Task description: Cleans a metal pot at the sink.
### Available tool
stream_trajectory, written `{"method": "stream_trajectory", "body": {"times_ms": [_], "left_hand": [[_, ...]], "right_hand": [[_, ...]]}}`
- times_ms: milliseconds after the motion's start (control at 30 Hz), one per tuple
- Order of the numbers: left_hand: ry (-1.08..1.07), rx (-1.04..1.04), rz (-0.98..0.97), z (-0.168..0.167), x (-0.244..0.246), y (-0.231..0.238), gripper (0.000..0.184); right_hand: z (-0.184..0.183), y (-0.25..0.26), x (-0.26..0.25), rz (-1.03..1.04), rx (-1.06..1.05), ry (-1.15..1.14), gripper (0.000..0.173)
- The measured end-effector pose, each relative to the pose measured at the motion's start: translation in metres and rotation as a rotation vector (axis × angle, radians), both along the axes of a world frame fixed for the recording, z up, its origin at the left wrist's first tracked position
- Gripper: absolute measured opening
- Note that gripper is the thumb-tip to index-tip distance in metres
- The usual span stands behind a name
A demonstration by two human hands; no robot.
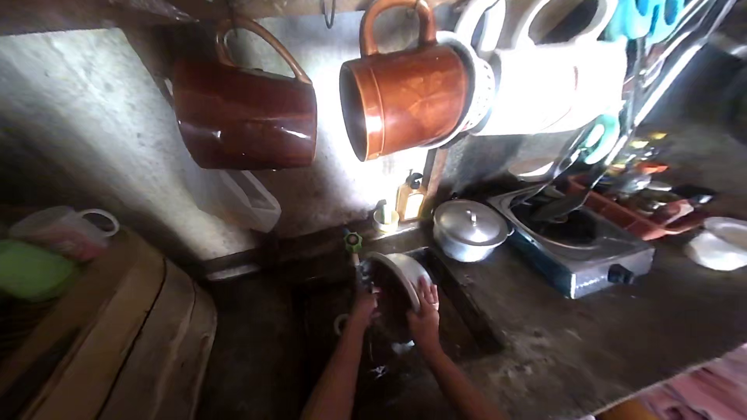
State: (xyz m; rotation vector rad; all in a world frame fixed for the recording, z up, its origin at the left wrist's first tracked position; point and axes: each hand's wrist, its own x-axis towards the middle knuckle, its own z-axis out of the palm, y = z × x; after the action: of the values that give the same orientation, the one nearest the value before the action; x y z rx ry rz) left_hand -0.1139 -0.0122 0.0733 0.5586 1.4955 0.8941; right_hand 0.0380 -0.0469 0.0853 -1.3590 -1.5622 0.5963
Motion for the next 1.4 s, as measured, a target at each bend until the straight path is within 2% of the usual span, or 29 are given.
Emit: {"method": "stream_trajectory", "body": {"times_ms": [133,233,367,433,567,633,667,733,833,933,1000,1067,1100,1233,1300,1400], "left_hand": [[-0.18,0.04,0.233,-0.03,-0.017,0.008,0.032],[-0.254,0.018,0.327,-0.028,-0.016,0.013,0.031],[-0.197,-0.015,0.322,0.012,-0.006,0.01,0.036],[-0.229,-0.027,0.35,0.011,-0.004,0.021,0.036],[-0.232,-0.071,0.235,0.004,-0.011,0.049,0.033],[-0.226,-0.063,0.211,-0.002,-0.015,0.061,0.011],[-0.232,-0.056,0.195,-0.004,-0.019,0.064,0.006],[-0.212,-0.036,0.112,-0.001,-0.028,0.064,0.009],[-0.151,-0.069,-0.081,0.011,-0.038,0.058,0.022],[-0.005,-0.081,-0.258,0.025,-0.036,0.046,0.02],[0.163,-0.064,-0.385,0.028,-0.032,0.039,0.015],[0.358,-0.059,-0.523,0.02,-0.027,0.036,0.032],[0.452,-0.072,-0.582,0.014,-0.023,0.036,0.036],[0.794,-0.171,-0.755,-0.011,0.006,0.034,0.037],[0.903,-0.221,-0.828,-0.018,0.026,0.033,0.035],[1.018,-0.228,-0.863,-0.037,0.049,0.033,0.042]], "right_hand": [[0.005,-0.006,0.008,0.032,0.14,-0.172,0.071],[0.01,-0.01,0.015,0.096,0.313,-0.261,0.068],[0.009,-0.011,0.037,0.174,0.548,-0.419,0.048],[0.008,-0.011,0.051,0.192,0.614,-0.509,0.045],[0.008,-0.011,0.075,0.145,0.647,-0.574,0.044],[0.009,-0.007,0.083,0.066,0.567,-0.483,0.048],[0.012,-0.005,0.086,0.018,0.488,-0.401,0.054],[0.018,-0.001,0.094,-0.121,0.235,-0.221,0.06],[0.019,0.002,0.103,-0.289,-0.343,0.149,0.067],[-0.005,-0.002,0.089,-0.366,-0.632,0.546,0.064],[-0.028,-0.007,0.072,-0.339,-0.674,0.742,0.082],[-0.043,-0.011,0.054,-0.287,-0.669,0.867,0.101],[-0.047,-0.013,0.046,-0.265,-0.663,0.908,0.106],[-0.057,-0.018,0.031,-0.239,-0.626,0.91,0.106],[-0.064,-0.019,0.031,-0.248,-0.605,0.889,0.103],[-0.068,-0.02,0.037,-0.283,-0.587,0.822,0.098]]}}
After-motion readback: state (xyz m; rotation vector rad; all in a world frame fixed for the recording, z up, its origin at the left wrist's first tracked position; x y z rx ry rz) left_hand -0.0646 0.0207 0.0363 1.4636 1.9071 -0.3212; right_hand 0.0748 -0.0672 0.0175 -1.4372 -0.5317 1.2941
